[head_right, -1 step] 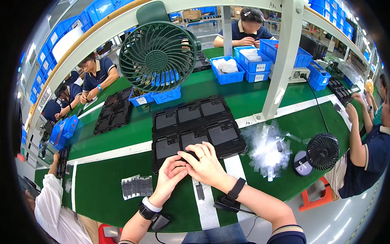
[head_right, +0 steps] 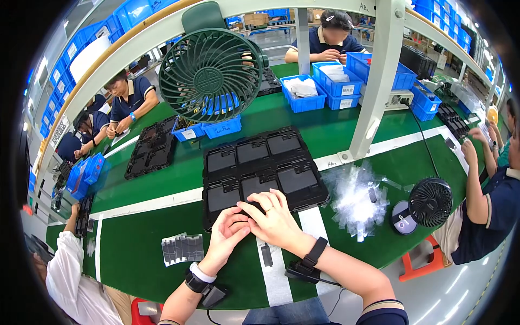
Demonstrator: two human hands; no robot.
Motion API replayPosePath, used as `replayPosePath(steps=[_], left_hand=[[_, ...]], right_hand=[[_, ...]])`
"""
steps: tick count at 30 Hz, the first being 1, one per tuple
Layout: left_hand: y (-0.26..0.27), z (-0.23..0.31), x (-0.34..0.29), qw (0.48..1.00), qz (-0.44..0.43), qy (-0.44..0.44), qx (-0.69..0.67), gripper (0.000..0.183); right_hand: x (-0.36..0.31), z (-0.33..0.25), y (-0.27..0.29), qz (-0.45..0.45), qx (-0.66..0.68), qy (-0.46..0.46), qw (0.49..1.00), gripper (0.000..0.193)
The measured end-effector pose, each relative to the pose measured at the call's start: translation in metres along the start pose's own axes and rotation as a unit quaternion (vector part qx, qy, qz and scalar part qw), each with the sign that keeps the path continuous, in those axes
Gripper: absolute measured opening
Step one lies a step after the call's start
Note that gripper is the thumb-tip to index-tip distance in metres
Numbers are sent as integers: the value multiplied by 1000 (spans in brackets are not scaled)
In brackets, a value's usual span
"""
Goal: Assembling plastic components into trays on a production assembly line.
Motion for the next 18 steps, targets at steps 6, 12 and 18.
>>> replayPosePath(steps=[6, 12, 18], left_hand=[[1, 4, -3, 1000, -2, 3, 10, 48], [0, 0, 1, 1000, -2, 2, 11, 48], [0, 4, -2, 1000, -3, 7, 20, 48]], right_hand=[[1, -3, -1, -27, 16, -12, 999, 44], [-1, 0, -1, -28, 11, -17, 999, 43], [-1, -2, 0, -30, 11, -16, 999, 43]])
Point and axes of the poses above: each hand's wrist, its own x-axis towards the middle knuckle, its own y-axis out of the back of the hand, z = x × y, the point moved 3 cm from there along x, towards the middle knuckle, and after that the axes turned 1 degree about y, right-handed, at the moved point
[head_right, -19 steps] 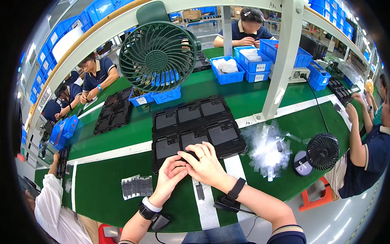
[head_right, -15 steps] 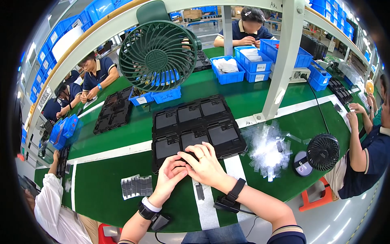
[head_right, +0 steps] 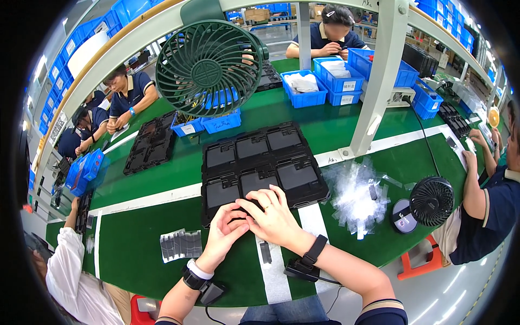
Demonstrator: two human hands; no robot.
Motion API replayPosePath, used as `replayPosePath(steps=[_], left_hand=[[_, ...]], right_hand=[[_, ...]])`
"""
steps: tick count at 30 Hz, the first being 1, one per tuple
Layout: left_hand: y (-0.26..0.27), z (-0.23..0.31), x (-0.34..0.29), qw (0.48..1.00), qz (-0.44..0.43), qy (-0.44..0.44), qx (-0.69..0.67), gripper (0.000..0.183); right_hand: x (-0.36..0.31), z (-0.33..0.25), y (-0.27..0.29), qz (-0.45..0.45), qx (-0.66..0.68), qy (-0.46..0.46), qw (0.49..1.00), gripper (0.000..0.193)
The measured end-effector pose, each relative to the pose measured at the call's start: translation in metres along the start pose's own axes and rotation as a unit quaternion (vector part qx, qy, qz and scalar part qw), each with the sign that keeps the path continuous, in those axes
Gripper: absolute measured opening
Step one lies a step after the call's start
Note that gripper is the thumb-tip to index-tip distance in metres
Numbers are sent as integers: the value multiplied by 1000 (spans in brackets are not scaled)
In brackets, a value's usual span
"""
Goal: Assembling plastic components into trays on a production assembly line.
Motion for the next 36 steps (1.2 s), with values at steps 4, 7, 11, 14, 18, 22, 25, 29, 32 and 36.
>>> replayPosePath(steps=[4, 7, 11, 14, 18, 22, 25, 29, 32, 36], left_hand=[[2, -2, 1, 1000, -4, 1, -3, 50], [3, 2, -1, 1000, -10, 14, 7, 50], [3, 3, -1, 1000, -12, 20, -2, 50], [4, 3, 0, 1000, -6, 11, 8, 51], [4, 3, 0, 1000, -4, 14, 8, 52], [4, 2, 0, 1000, 0, 13, 12, 51], [5, 1, 1, 1000, 2, 10, 13, 50], [5, 1, 0, 1000, -2, 16, 21, 49], [5, 1, 0, 1000, -1, 20, 13, 49], [5, 1, 0, 1000, -9, 21, 9, 50]], right_hand=[[0, 1, -1, 0, 3, -3, 1000, 43], [0, 1, -1, -4, 4, -6, 1000, 43], [-1, 1, -2, -4, 7, -5, 1000, 43], [0, 1, -1, -5, 8, -4, 1000, 44], [-1, 1, -2, -11, 11, -3, 1000, 45], [-1, 2, -2, -13, 12, -2, 1000, 45], [-1, 2, -2, -13, 11, -2, 1000, 46], [-1, 1, -2, -16, 12, -2, 1000, 46], [-1, 1, -2, -16, 13, -2, 1000, 46], [-1, 1, -2, -19, 16, -5, 1000, 47]])
Point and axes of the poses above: each hand's wrist, its own x-axis towards the middle knuckle, its own y-axis out of the back of the hand, z = x × y, the point moved 3 cm from there along x, towards the middle knuckle, and after that the axes turned 1 degree about y, right-handed, at the moved point
